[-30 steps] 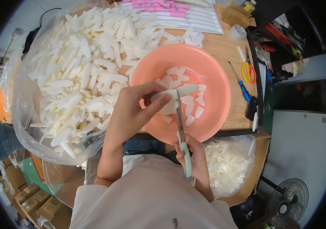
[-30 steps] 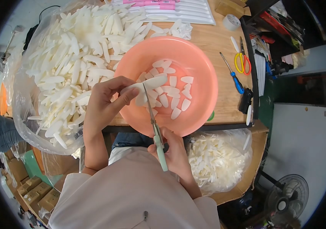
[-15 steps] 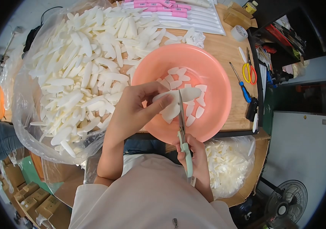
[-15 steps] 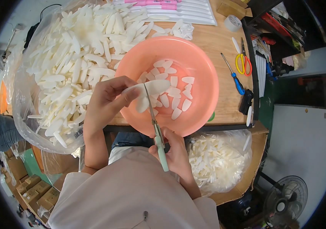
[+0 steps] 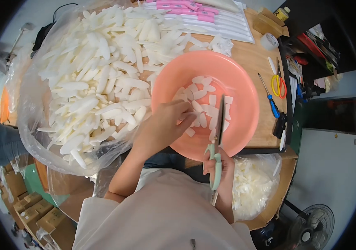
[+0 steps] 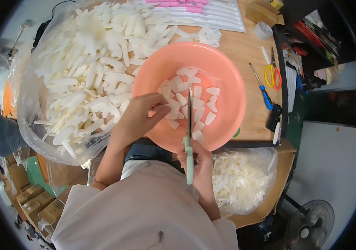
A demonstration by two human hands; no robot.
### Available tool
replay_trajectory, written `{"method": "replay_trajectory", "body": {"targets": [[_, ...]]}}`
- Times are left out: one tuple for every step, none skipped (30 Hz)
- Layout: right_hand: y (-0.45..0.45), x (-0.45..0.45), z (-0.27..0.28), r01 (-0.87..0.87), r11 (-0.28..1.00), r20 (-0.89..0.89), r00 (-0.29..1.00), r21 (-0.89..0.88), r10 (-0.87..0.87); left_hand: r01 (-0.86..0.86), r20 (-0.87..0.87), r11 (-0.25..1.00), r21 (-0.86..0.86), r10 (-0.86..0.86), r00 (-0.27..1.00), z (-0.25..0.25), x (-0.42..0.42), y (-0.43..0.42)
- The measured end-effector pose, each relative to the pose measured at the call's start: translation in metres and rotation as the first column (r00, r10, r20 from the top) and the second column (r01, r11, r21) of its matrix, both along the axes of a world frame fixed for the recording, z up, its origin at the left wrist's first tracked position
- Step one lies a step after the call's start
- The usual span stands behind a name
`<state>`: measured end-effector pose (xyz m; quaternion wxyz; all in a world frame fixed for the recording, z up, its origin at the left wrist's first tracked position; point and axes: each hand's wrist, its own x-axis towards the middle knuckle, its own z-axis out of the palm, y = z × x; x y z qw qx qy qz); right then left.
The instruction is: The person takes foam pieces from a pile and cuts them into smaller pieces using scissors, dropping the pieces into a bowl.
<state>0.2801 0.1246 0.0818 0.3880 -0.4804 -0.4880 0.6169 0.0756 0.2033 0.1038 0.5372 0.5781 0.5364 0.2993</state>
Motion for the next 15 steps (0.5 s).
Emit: {"method": "replay_trajectory", "body": {"targets": [[0.0, -0.001, 0.0, 0.022, 1.0, 0.003, 1.0, 0.017, -0.022, -0.036, -0.216, 0.978, 0.206, 0.081, 0.973, -0.009, 0.002, -0.002], [0.001, 0.0, 0.0, 0.045, 0.998, 0.008, 0.999, 0.036, -0.045, -0.022, -0.4, 0.913, 0.407, 0.2, 0.895, -0.014, 0.003, -0.003], [0.001, 0.002, -0.003, 0.035, 0.997, 0.025, 0.999, 0.062, -0.037, -0.13, -0.291, 0.902, 0.412, 0.265, 0.919, -0.018, 0.0, 0.002], [0.001, 0.002, -0.004, 0.033, 0.997, 0.023, 0.999, 0.063, -0.034, -0.132, -0.293, 0.901, 0.413, 0.269, 0.918, -0.02, -0.007, 0.009], [0.001, 0.003, -0.004, 0.045, 0.997, 0.02, 0.999, 0.061, -0.047, -0.209, -0.319, 0.845, 0.493, 0.399, 0.86, -0.023, -0.021, 0.016], [0.0, 0.003, -0.004, 0.059, 0.997, 0.019, 0.998, 0.058, -0.06, -0.273, -0.331, 0.774, 0.571, 0.522, 0.786, -0.026, -0.035, 0.023], [-0.001, 0.003, -0.004, 0.06, 0.997, 0.02, 0.998, 0.058, -0.061, -0.197, -0.5, 0.736, 0.648, 0.606, 0.619, -0.03, -0.046, 0.03], [-0.001, 0.004, -0.005, 0.053, 0.997, 0.027, 0.998, 0.054, -0.055, -0.101, -0.617, 0.704, 0.703, 0.674, 0.406, -0.036, -0.057, 0.036], [-0.001, 0.004, -0.005, 0.046, 0.998, 0.033, 0.998, 0.053, -0.048, -0.102, -0.615, 0.702, 0.705, 0.677, 0.406, -0.053, -0.073, 0.039], [-0.001, 0.005, -0.003, 0.045, 0.997, 0.032, 0.998, 0.059, -0.047, -0.084, -0.661, 0.723, 0.686, 0.667, 0.342, -0.077, -0.09, 0.042], [-0.002, 0.004, 0.0, 0.05, 0.998, 0.009, 0.999, 0.026, -0.05, -0.066, -0.703, 0.743, 0.666, 0.655, 0.278, -0.08, -0.095, 0.046], [-0.001, 0.004, 0.002, 0.059, 0.998, -0.015, 0.998, -0.008, -0.059, -0.059, -0.699, 0.739, 0.671, 0.657, 0.283, -0.082, -0.098, 0.046], [0.0, 0.005, 0.001, 0.071, 0.997, -0.016, 0.997, -0.007, -0.071, -0.104, -0.675, 0.739, 0.666, 0.656, 0.338, -0.069, -0.097, 0.043], [-0.001, 0.006, 0.001, 0.05, 0.998, -0.025, 0.998, -0.031, -0.05, -0.151, -0.652, 0.744, 0.65, 0.649, 0.393, -0.061, -0.096, 0.04], [-0.002, 0.007, 0.001, 0.023, 0.998, -0.032, 0.999, -0.058, -0.025, -0.149, -0.656, 0.751, 0.644, 0.641, 0.398, -0.058, -0.097, 0.04]]}}
